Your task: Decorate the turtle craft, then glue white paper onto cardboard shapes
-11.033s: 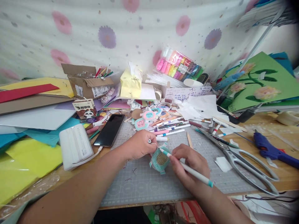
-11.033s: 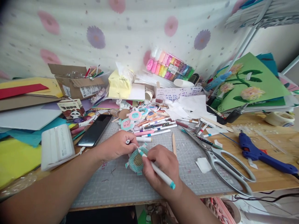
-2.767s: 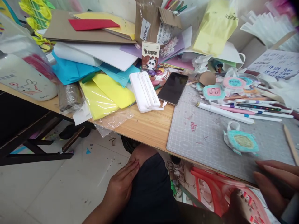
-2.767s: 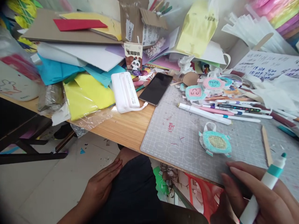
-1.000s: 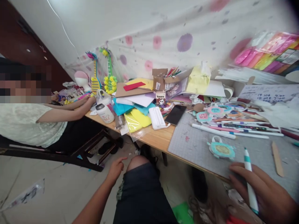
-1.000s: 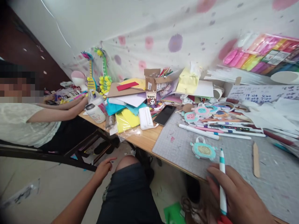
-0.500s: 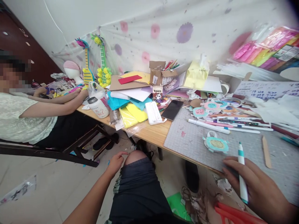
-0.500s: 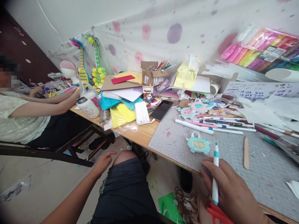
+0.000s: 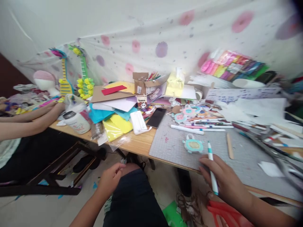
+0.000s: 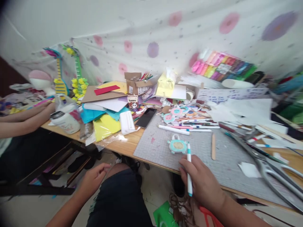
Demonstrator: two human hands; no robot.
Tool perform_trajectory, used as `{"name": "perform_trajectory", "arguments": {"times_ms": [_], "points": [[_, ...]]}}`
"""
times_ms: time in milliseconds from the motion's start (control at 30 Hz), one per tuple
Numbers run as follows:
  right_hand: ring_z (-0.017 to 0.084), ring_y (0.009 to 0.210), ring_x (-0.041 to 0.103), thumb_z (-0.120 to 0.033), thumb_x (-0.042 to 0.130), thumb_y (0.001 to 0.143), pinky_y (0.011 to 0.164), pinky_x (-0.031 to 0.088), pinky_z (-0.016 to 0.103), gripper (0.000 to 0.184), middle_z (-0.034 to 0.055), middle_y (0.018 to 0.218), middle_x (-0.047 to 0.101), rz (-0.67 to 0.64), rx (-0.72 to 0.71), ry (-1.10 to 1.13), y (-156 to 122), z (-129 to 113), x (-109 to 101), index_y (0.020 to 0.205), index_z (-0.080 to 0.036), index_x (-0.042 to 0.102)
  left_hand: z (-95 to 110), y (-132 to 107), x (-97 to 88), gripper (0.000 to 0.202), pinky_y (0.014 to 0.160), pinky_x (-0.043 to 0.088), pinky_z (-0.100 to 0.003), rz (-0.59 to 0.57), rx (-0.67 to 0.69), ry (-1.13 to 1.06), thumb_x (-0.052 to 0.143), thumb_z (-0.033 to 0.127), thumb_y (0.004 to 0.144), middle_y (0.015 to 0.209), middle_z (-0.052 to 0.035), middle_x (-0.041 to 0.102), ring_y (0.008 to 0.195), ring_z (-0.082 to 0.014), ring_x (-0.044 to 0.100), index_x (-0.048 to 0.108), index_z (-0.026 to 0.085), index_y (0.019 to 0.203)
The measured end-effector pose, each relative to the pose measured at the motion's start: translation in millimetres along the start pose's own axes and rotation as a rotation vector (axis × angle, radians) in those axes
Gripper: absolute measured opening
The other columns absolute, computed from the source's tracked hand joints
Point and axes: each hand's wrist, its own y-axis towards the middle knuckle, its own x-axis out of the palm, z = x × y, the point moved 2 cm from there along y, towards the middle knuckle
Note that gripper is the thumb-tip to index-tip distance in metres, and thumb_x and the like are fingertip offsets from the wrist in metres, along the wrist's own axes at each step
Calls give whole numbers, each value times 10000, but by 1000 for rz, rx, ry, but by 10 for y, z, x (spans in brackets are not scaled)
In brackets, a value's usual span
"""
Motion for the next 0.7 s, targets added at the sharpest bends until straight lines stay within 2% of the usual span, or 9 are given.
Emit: {"name": "perform_trajectory", "arguments": {"times_ms": [67, 133, 200, 367, 433, 533, 600, 667, 700], "points": [[183, 767, 600, -127, 479, 847, 654, 509, 314, 155, 77, 873, 593, 35, -5, 66, 15, -27, -51, 980, -203, 506, 392, -81, 30, 271, 702, 442, -264, -36, 137, -21, 424, 352, 814, 808, -10, 700, 732, -187, 614, 662, 238, 875], [174, 771, 606, -103, 469, 844, 656, 508, 301, 195, 73, 882, 606, 55, 3, 136, 25, -34, -142, 1002, -212, 499, 817, -148, 58, 273, 661, 432, -256, -54, 391, -36, 417, 358, 830, 727, -17, 672, 676, -170, 597, 648, 222, 778], [175, 773, 615, -119, 471, 847, 663, 506, 299, 205, 67, 874, 623, 46, 32, 170, 36, -16, -286, 1021, -218, 512, 1206, -151, 59, 237, 614, 417, -257, -57, 546, -9, 456, 364, 820, 647, -9, 622, 608, -156, 562, 629, 216, 752], [163, 746, 622, -246, 449, 886, 651, 500, 273, 291, 34, 842, 641, -113, 199, 254, 69, 207, -757, 1166, -245, 527, 2005, 198, -25, 194, 692, 419, -281, -20, 699, 32, 578, 367, 743, 817, -24, 613, 757, -183, 554, 599, 205, 847], [162, 765, 619, -292, 431, 901, 655, 497, 269, 307, 34, 870, 647, -97, 278, 317, 84, 358, -882, 1182, -264, 550, 2260, 396, 1, 247, 710, 415, -279, -33, 737, 5, 602, 367, 726, 891, -26, 607, 808, -185, 553, 598, 199, 908], [166, 749, 610, -347, 452, 897, 664, 496, 277, 271, 35, 826, 658, 34, 433, 412, 119, 563, -921, 1067, -249, 639, 2539, 634, 127, 252, 680, 409, -261, -86, 744, -90, 595, 344, 723, 927, -13, 598, 782, -164, 541, 604, 198, 929], [164, 679, 603, -384, 494, 871, 622, 501, 274, 261, 31, 725, 654, 77, 537, 455, 152, 627, -886, 949, -219, 681, 2603, 771, 163, 206, 653, 404, -249, -93, 651, -214, 579, 251, 712, 880, 9, 588, 716, -139, 519, 604, 201, 910], [167, 646, 607, -408, 538, 836, 576, 503, 265, 258, 37, 697, 662, 28, 572, 462, 189, 616, -865, 854, -207, 699, 2546, 924, 46, 247, 631, 399, -239, -53, 527, -338, 545, 146, 691, 803, 25, 562, 645, -115, 488, 598, 199, 926], [172, 651, 615, -409, 551, 824, 566, 505, 263, 251, 43, 715, 672, -14, 558, 457, 201, 592, -875, 827, -210, 704, 2479, 1005, -88, 288, 616, 395, -232, -11, 481, -380, 521, 115, 694, 764, 29, 542, 619, -106, 476, 591, 197, 961]]}}
